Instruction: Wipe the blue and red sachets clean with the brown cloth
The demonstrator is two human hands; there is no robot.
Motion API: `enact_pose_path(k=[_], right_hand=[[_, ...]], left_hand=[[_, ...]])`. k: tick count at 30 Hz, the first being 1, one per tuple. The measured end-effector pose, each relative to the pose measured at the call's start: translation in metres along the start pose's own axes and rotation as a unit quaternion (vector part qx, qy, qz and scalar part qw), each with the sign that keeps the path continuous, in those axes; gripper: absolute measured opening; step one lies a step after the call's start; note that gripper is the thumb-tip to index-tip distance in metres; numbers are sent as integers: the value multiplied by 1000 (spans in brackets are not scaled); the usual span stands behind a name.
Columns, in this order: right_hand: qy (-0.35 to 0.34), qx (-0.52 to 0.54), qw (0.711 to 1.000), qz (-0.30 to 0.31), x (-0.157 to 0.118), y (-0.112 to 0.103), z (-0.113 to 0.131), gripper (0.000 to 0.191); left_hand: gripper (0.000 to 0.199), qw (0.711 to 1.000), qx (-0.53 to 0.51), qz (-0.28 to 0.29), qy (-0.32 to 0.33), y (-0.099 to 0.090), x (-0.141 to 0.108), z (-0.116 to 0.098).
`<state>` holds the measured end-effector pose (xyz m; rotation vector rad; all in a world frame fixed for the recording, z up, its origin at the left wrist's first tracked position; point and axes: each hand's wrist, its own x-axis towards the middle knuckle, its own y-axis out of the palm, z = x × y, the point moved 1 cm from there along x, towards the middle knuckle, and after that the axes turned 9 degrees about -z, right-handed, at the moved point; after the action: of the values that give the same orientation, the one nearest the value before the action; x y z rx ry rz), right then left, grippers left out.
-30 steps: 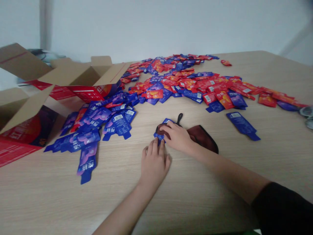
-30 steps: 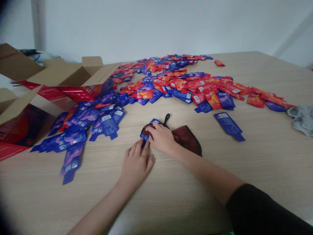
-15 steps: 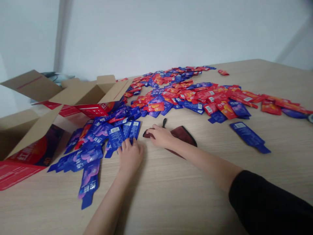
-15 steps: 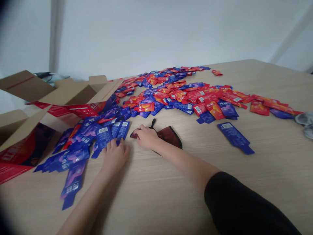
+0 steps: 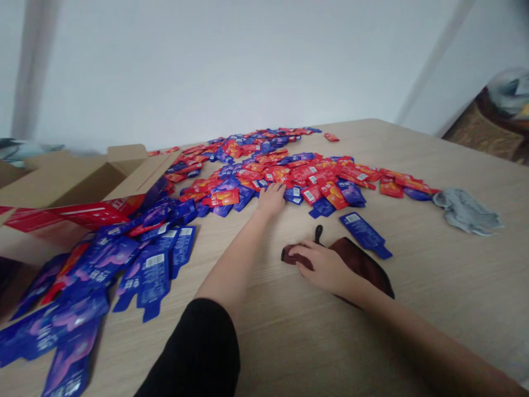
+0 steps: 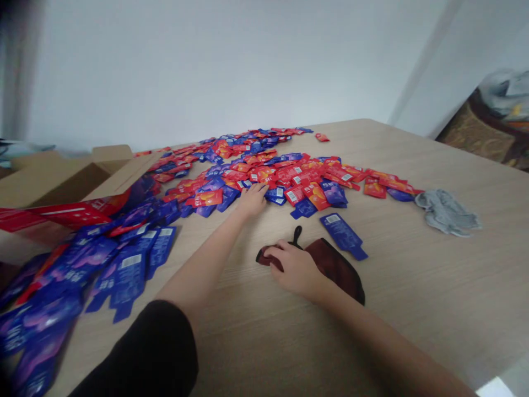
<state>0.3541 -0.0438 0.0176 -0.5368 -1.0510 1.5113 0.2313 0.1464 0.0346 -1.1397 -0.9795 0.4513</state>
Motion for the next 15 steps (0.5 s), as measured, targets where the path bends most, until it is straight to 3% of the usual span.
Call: enact_pose_path(k=[3,7,11,15], right_hand=[[7,-16,999,-33,-7,0,-1,32],[-14,-72,996,-45,-9,3,4,30],[-9,-55,998,-43,-10,1,4,30],[19,29,998,-51,-18,-13,-4,31]], left_hand=[[35,1000,9,-8,-8,15,9,-1],[37,1000,25,2,5,12,14,6],[27,999,48,4,1,-18,-1,4],[37,998,65,-2,-18,-63,-67,-11]])
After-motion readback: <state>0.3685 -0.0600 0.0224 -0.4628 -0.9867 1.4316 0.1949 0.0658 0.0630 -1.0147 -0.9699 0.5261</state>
